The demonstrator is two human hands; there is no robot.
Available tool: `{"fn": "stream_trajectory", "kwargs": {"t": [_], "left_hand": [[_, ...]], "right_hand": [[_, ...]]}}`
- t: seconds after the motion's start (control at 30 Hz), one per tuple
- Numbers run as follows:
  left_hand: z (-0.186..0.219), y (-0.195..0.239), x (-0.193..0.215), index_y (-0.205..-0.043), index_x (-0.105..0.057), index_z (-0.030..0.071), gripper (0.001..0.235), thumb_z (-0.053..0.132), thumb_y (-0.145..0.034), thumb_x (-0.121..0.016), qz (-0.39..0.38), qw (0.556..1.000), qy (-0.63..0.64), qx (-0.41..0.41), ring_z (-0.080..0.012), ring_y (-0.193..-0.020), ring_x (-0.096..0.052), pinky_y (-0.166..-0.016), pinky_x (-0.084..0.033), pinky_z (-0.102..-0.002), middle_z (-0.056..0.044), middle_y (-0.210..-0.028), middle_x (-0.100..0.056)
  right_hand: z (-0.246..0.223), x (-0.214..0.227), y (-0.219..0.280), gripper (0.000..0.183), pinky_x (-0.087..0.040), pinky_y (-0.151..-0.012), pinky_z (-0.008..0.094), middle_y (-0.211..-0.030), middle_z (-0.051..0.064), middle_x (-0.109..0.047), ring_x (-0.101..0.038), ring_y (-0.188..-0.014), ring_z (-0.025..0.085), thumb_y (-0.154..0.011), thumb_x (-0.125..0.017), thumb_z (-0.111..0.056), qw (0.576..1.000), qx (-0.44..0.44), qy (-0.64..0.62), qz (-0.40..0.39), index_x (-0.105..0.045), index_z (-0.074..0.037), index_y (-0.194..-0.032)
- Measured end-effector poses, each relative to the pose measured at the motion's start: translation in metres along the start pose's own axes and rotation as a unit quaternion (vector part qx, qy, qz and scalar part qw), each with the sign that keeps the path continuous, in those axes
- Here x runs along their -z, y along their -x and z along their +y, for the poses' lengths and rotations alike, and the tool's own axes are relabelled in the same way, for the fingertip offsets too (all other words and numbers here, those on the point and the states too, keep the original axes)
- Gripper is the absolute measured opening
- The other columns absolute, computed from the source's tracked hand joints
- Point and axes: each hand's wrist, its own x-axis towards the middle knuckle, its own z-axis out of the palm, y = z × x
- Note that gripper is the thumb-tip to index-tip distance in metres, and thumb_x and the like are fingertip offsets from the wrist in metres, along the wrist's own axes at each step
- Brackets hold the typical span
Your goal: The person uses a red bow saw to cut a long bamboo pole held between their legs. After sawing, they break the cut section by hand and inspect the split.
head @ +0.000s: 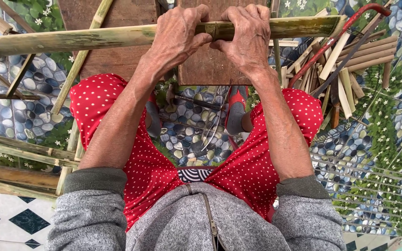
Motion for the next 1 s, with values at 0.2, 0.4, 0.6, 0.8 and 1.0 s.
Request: {"fn": "stream_trajectory", "kwargs": {"t": [0.2,0.4,0.6,0.8,1.0], "left_hand": [[0.003,-0.001,0.002,-0.100,-0.063,0.015,0.032,0.035,-0.090,-0.087,-0.005,1.000,0.017,0.014,-0.0364,-0.065,-0.060,-0.050,-0.041,-0.051,-0.010,-0.075,-0.068],[0.004,-0.003,0.004,-0.099,-0.064,0.016,0.029,0.035,-0.090,-0.084,-0.015,0.999,0.023,0.030,-0.0379,-0.065,-0.060,-0.050,-0.041,-0.052,-0.011,-0.074,-0.068],[0.006,-0.003,0.006,-0.100,-0.065,0.015,0.030,0.035,-0.090,-0.085,-0.017,0.999,0.025,0.032,-0.0376,-0.064,-0.061,-0.051,-0.042,-0.052,-0.011,-0.074,-0.068],[0.003,-0.005,-0.003,-0.098,-0.067,0.014,0.027,0.031,-0.089,-0.087,0.003,0.999,0.024,0.022,-0.0270,-0.059,-0.063,-0.050,-0.050,-0.044,-0.007,-0.070,-0.069],[0.010,-0.012,-0.005,-0.095,-0.067,0.015,0.028,0.034,-0.085,-0.086,-0.015,0.998,0.007,0.060,-0.0332,-0.063,-0.066,-0.051,-0.049,-0.050,-0.012,-0.070,-0.069]], "right_hand": [[-0.003,0.002,-0.002,0.053,-0.033,-0.082,0.038,-0.089,-0.001,-0.065,-0.049,-0.081,0.024,-0.070,-0.100,-0.041,1.000,-0.010,-0.006,-0.002,-0.064,-0.013,-0.096],[-0.001,-0.001,-0.002,0.053,-0.033,-0.083,0.039,-0.089,-0.001,-0.065,-0.049,-0.081,0.024,-0.071,-0.099,-0.041,1.000,-0.010,-0.007,-0.001,-0.062,-0.012,-0.096],[-0.001,-0.003,-0.001,0.050,-0.033,-0.083,0.039,-0.089,-0.001,-0.065,-0.050,-0.081,0.024,-0.070,-0.097,-0.039,1.000,-0.015,-0.011,-0.002,-0.064,-0.013,-0.097],[-0.003,0.000,-0.002,0.051,-0.034,-0.082,0.038,-0.087,0.001,-0.068,-0.053,-0.080,0.024,-0.066,-0.097,-0.040,1.000,-0.023,-0.012,-0.003,-0.065,-0.013,-0.095],[-0.002,0.004,-0.001,0.055,-0.034,-0.079,0.037,-0.089,0.002,-0.069,-0.053,-0.083,0.024,-0.067,-0.103,-0.043,1.000,-0.029,0.002,-0.011,-0.068,-0.013,-0.097]]}}
